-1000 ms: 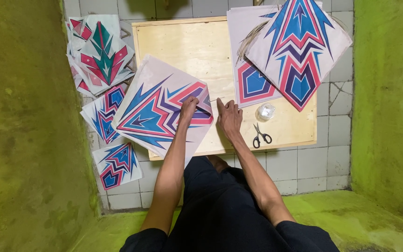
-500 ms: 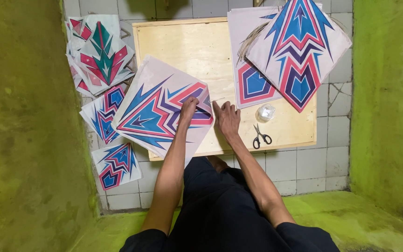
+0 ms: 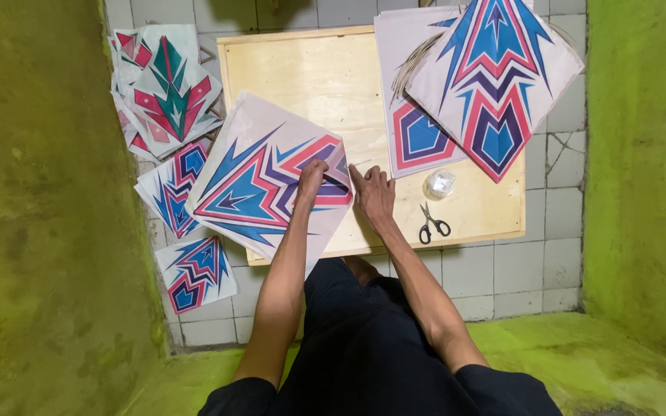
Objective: Applying adhesive and smoothing kite paper onto frames to assemble kites
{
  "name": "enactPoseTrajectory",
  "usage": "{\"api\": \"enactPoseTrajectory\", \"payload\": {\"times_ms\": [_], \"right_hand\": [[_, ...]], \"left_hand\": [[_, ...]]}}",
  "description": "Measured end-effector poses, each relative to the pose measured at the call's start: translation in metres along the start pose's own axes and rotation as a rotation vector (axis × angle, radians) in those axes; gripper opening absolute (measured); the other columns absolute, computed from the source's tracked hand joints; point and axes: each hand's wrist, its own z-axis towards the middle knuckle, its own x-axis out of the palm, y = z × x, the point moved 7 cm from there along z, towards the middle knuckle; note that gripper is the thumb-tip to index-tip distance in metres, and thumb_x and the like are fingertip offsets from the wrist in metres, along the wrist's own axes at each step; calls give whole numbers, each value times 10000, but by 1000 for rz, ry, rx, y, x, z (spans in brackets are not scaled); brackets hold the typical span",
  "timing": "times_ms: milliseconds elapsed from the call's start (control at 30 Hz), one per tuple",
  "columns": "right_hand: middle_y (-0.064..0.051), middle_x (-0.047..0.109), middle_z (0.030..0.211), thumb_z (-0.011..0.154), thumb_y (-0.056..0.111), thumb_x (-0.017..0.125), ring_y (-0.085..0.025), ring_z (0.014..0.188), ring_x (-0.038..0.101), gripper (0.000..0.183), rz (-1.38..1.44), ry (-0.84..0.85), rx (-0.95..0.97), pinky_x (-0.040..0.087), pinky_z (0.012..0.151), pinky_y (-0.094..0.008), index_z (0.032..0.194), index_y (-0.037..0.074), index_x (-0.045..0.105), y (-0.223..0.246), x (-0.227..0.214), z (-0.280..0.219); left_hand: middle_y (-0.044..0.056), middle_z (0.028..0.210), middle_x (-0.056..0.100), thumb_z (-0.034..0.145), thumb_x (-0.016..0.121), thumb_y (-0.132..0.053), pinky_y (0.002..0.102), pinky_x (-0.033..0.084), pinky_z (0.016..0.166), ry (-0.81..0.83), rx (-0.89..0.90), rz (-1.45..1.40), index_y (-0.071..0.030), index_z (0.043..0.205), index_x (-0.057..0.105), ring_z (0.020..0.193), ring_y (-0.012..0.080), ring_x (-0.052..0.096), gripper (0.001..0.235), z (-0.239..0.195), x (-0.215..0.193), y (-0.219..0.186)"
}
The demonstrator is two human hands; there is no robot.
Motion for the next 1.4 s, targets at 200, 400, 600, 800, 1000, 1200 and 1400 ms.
{"api": "enactPoseTrajectory", "payload": {"times_ms": [200, 400, 600, 800, 1000, 1200, 1400], "right_hand": [[-99, 525, 1172, 937, 75, 580, -345, 1164, 562, 503, 270, -5, 146, 404, 957, -449, 1386, 298, 630, -37, -12, -12], [-213, 541, 1225, 951, -5, 558, -462, 1171, 605, 531, 641, -4, 259, 500, 1013, -513, 1444, 188, 603, -77, -36, -44], [-166, 588, 1203, 949, 60, 597, -397, 1185, 613, 528, 676, 19, 303, 480, 1040, -482, 1427, 283, 627, -101, -13, -79], [-158, 624, 1236, 956, 75, 597, -331, 1116, 657, 501, 764, 54, 352, 536, 944, -407, 1420, 262, 636, -103, -6, -104], [-153, 663, 1189, 953, 78, 593, -313, 1017, 689, 479, 806, 62, 349, 565, 862, -389, 1407, 221, 644, -98, -6, -115], [-147, 675, 1165, 959, 64, 578, -274, 956, 677, 474, 859, 46, 376, 575, 774, -338, 1414, 187, 634, -102, -10, -115], [-146, 675, 1165, 969, 53, 571, -240, 933, 660, 473, 904, 23, 414, 574, 738, -305, 1428, 159, 618, -102, -18, -117]], "left_hand": [[168, 946, 675, 775, 663, -302, 316, 571, 816, 11, -5, -59, -102, 938, 720, 911, 266, 685, 264, -18, -1, -16], [96, 939, 696, 880, 650, -366, 317, 526, 805, 95, 47, -87, -138, 966, 729, 834, 203, 695, 256, -25, -2, -29], [8, 1207, 745, 1051, 267, -615, 371, 427, 987, 258, 93, 107, -253, 1200, 767, 1009, 286, 638, 634, -68, 6, -72], [-20, 1256, 697, 1082, 500, -343, 425, 436, 997, 106, 701, 585, -241, 1297, 689, 1137, 233, 594, 304, -119, 13, -97], [153, 1634, 369, 1108, 385, -249, 538, 168, 1250, 223, 736, 945, -42, 1556, 396, 1522, 321, 296, 494, -158, 45, -108], [77, 1713, 174, 1116, 263, -442, 491, 43, 1287, 257, 618, 1111, -114, 1638, 191, 1585, 241, 124, 621, -132, 63, -76], [73, 1720, 151, 1120, 291, -415, 482, 56, 1289, 245, 689, 1132, -115, 1639, 183, 1587, 240, 115, 609, -133, 81, -86]]}}
